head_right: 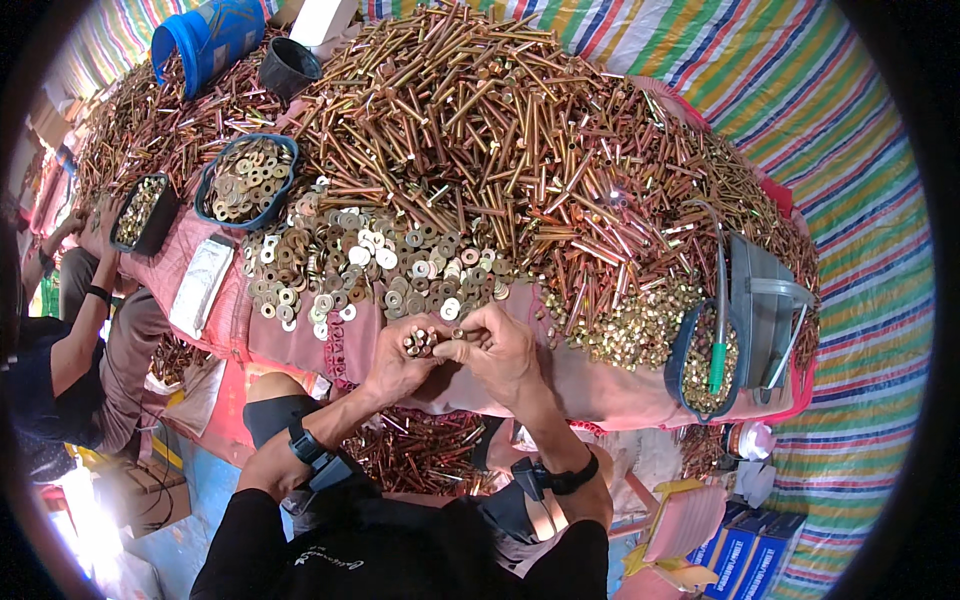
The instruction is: The person sorts through a pile of metal pins and washers on a table, picking up individual pins and placing them into a container.
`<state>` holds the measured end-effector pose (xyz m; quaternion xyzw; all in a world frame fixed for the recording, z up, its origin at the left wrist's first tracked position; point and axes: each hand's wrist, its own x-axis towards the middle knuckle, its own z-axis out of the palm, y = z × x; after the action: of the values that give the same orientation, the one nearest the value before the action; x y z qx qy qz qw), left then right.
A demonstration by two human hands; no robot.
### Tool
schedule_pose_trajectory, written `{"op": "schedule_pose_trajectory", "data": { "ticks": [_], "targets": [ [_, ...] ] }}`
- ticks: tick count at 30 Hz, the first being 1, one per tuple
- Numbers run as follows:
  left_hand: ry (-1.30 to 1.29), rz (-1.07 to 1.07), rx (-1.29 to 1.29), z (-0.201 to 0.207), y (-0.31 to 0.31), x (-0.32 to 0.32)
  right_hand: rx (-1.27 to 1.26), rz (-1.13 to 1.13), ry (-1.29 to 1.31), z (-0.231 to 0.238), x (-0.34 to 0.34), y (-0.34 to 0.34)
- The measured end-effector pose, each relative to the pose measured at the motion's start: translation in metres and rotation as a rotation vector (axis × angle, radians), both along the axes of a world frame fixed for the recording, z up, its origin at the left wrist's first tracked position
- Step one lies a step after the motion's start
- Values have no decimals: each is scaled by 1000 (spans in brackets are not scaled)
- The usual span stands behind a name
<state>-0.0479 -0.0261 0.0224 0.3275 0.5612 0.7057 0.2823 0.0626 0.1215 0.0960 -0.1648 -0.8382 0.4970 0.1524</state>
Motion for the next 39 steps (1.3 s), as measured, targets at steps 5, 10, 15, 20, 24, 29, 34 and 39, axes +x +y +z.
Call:
{"op": "schedule_pose_trajectory", "data": {
  "ticks": [5, 10, 15, 20, 24, 29, 34, 39],
  "targets": [
    [26, 12, -48, -1, -1, 0, 234, 41, 166, 0, -2, 3],
    [47, 9, -25, -1, 0, -2, 33, -12, 67, -2, 0, 0],
    [45, -23, -5, 2, -3, -1, 197, 28, 126, -1, 4, -2],
    [28, -46, -52, 8, -4, -3, 230, 43, 169, 0, 1, -2],
    [78, -80, -70, 12, -8, 0, 189, 47, 97, 3, 4, -2],
    [91, -39, -30, 3, -5, 0, 236, 111, 197, -2, 4, -1],
    [-19, 9, -58, -2, 0, 4, -14, -174, -19, -8, 10, 3],
    [-180, 91, -19, 0, 5, 2, -431, 59, -420, -4, 28, 34]
  ]
}}
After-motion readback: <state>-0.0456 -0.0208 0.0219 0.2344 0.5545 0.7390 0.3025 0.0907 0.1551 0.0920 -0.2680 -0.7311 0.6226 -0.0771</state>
